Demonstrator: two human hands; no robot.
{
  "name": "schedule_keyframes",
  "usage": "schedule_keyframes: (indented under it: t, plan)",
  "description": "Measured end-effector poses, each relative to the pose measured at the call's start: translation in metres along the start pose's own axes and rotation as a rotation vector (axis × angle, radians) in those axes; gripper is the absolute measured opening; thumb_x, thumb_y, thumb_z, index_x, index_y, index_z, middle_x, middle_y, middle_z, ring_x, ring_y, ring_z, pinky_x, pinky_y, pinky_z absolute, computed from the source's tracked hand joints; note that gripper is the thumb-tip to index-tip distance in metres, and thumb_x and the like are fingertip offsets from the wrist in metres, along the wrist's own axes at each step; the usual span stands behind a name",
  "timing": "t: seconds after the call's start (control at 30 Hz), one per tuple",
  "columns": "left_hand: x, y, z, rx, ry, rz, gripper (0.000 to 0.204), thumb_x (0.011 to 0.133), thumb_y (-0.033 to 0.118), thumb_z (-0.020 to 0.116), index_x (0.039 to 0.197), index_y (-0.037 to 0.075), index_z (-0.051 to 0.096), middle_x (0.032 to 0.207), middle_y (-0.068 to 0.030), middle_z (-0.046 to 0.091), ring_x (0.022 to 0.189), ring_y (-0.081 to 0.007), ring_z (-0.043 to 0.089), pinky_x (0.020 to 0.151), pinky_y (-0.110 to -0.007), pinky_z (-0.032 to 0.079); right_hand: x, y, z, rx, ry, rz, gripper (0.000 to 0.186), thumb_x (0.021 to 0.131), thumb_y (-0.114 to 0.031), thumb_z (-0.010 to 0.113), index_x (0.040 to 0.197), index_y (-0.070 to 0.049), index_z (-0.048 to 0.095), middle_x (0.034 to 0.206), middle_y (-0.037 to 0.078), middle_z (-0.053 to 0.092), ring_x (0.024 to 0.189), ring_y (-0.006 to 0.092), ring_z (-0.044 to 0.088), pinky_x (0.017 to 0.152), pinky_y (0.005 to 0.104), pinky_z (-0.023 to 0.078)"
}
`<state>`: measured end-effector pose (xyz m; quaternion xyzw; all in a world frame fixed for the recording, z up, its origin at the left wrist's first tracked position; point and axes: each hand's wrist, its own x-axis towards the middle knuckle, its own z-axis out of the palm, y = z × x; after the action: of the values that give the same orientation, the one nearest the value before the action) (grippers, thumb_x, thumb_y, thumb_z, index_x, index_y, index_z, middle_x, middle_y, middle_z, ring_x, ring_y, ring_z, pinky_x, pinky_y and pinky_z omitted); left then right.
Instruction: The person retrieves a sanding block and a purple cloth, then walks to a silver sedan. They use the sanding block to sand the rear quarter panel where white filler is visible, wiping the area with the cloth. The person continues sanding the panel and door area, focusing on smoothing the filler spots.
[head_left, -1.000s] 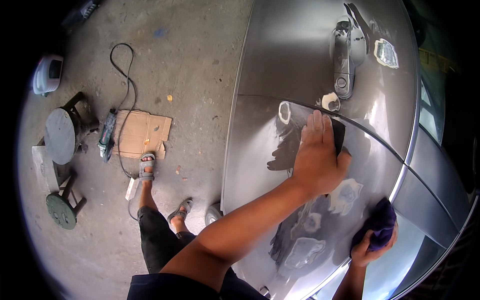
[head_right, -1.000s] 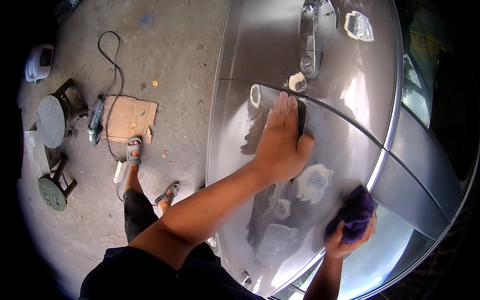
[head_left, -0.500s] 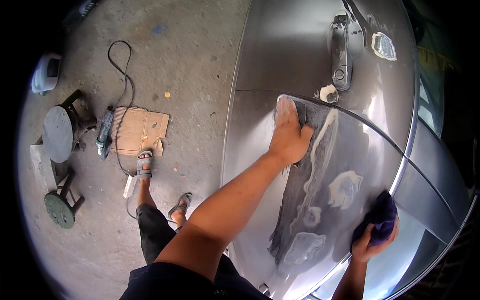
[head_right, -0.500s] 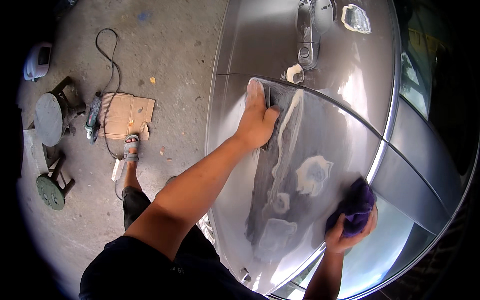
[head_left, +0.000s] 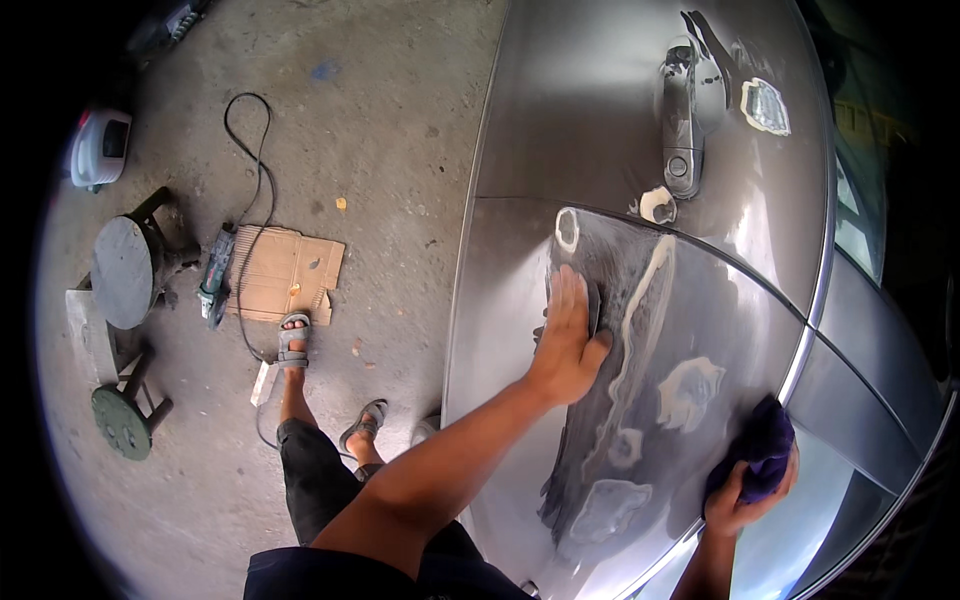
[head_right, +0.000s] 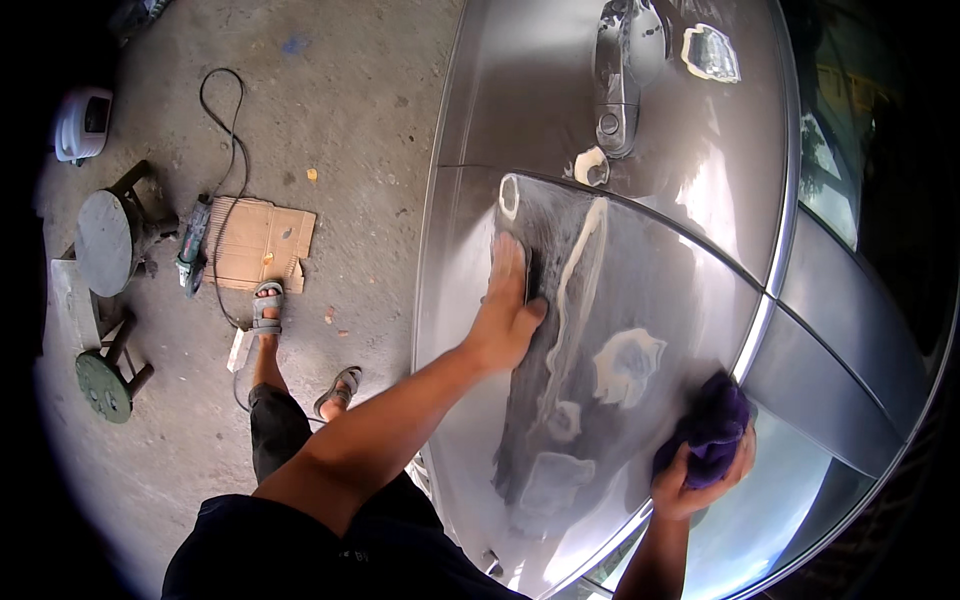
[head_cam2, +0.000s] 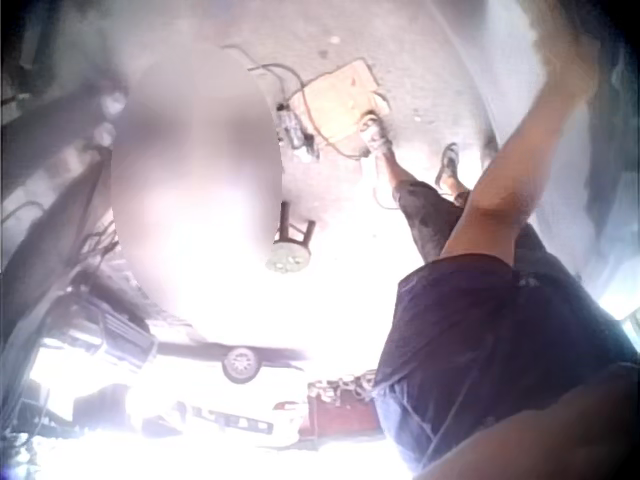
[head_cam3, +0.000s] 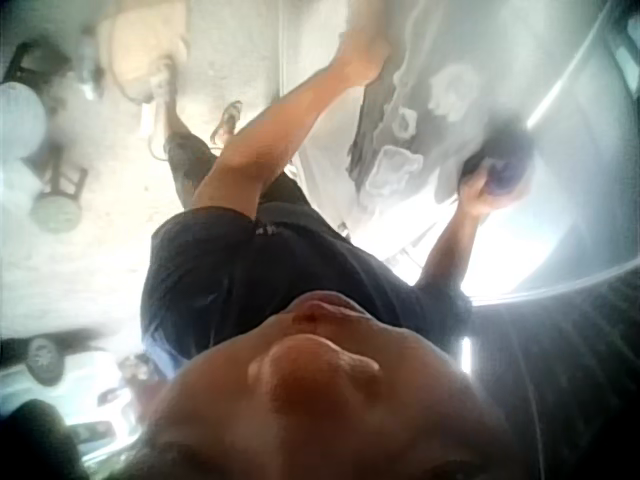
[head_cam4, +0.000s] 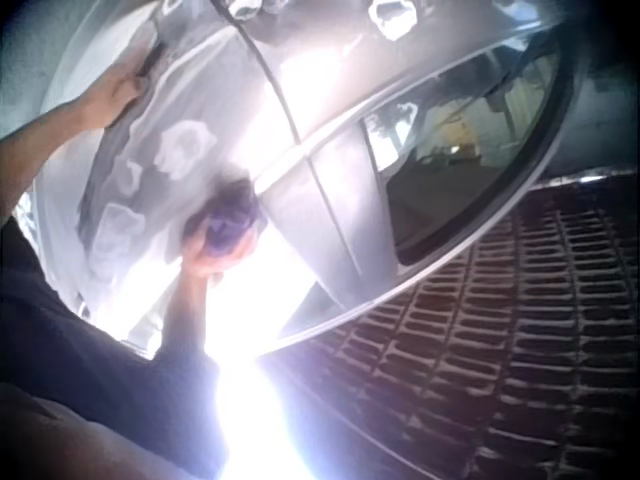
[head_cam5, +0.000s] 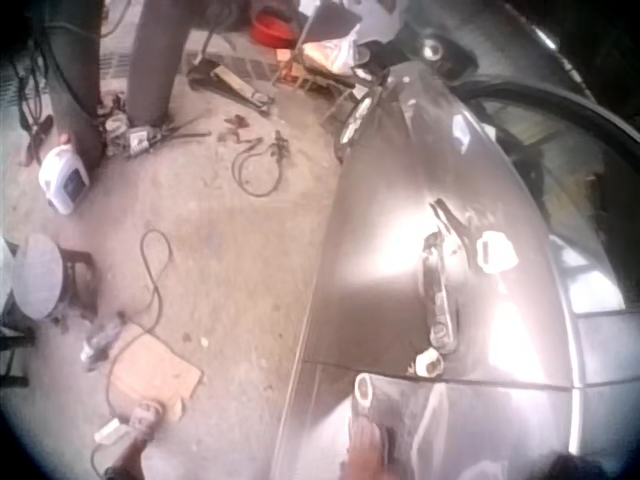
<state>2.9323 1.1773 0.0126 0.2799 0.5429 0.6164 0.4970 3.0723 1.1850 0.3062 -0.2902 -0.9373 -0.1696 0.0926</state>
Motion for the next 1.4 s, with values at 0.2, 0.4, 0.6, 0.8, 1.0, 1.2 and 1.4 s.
schedule_keyframes:
  t: [0.2, 0.4, 0.6, 0.8, 1.0, 1.2, 1.4]
  plan:
    - [0.034, -0.018, -0.021, -0.273, 0.087, -0.103, 0.079, 0.089, 0.017, 0.042, 0.148, -0.007, -0.003, 0.157, -0.0267, -0.005, 0.147, -0.034, -0.009, 0.119, -0.036, -0.001, -0.001, 0.001, -0.001, -0.075, -0.008, -0.002, 0.058, 0.086, -0.017, 0.06, 0.133, 0.01, 0.039, 0.13, 0.03, 0.046, 0.118, 0.0451, 0.048, 0.103, 0.0511, 0.035]
    - [0.008, -0.026, -0.008, -0.055, 0.055, -0.008, 0.075, 0.091, 0.022, 0.042, 0.148, -0.009, 0.005, 0.157, -0.0266, -0.004, 0.148, -0.0328, -0.006, 0.119, -0.035, 0.003, 0.0, 0.002, -0.001, -0.076, -0.014, -0.016, 0.058, 0.086, -0.017, 0.06, 0.132, 0.01, 0.039, 0.129, 0.03, 0.047, 0.117, 0.0454, 0.048, 0.103, 0.0511, 0.035]
    - [0.041, -0.029, -0.025, -0.289, 0.114, -0.115, 0.077, 0.089, 0.024, 0.045, 0.145, -0.015, 0.01, 0.153, -0.0349, 0.004, 0.145, -0.0437, -0.001, 0.119, -0.043, 0.004, 0.0, 0.001, -0.002, -0.1, -0.027, -0.002, 0.059, 0.085, -0.018, 0.061, 0.132, 0.01, 0.039, 0.129, 0.031, 0.048, 0.116, 0.046, 0.048, 0.103, 0.0519, 0.035]
    - [0.025, -0.027, -0.018, -0.039, 0.099, 0.076, 0.075, 0.091, 0.026, 0.042, 0.147, -0.012, 0.01, 0.156, -0.0293, 0.003, 0.147, -0.0366, 0.002, 0.119, -0.037, 0.007, 0.003, 0.001, -0.002, -0.078, -0.036, 0.006, 0.061, 0.084, -0.019, 0.062, 0.133, 0.009, 0.038, 0.129, 0.031, 0.047, 0.116, 0.0459, 0.048, 0.103, 0.0523, 0.035]
    - [0.054, -0.025, -0.036, -0.264, 0.017, -0.2, 0.075, 0.089, 0.024, 0.041, 0.145, -0.014, 0.01, 0.155, -0.032, 0.005, 0.146, -0.0406, 0.001, 0.119, -0.039, 0.007, 0.003, -0.001, -0.003, -0.105, -0.039, 0.009, 0.06, 0.084, -0.019, 0.062, 0.133, 0.008, 0.039, 0.129, 0.031, 0.047, 0.116, 0.0453, 0.049, 0.103, 0.0523, 0.036]
    - [0.051, -0.029, -0.034, -0.045, 0.012, -0.089, 0.075, 0.088, 0.025, 0.04, 0.148, -0.008, 0.011, 0.157, -0.0258, 0.005, 0.148, -0.0335, 0.004, 0.119, -0.035, 0.01, 0.004, 0.0, -0.002, -0.091, -0.037, 0.004, 0.06, 0.085, -0.02, 0.061, 0.133, 0.008, 0.039, 0.129, 0.03, 0.047, 0.116, 0.0446, 0.049, 0.102, 0.0514, 0.037]
    - [0.064, -0.044, -0.041, -0.065, 0.008, -0.071, 0.074, 0.086, 0.021, 0.042, 0.148, -0.009, 0.014, 0.156, -0.0281, 0.009, 0.147, -0.0364, 0.006, 0.12, -0.038, 0.01, 0.005, 0.0, -0.003, -0.069, -0.059, 0.013, 0.06, 0.085, -0.02, 0.06, 0.133, 0.008, 0.039, 0.129, 0.03, 0.047, 0.115, 0.0444, 0.049, 0.102, 0.0509, 0.037]
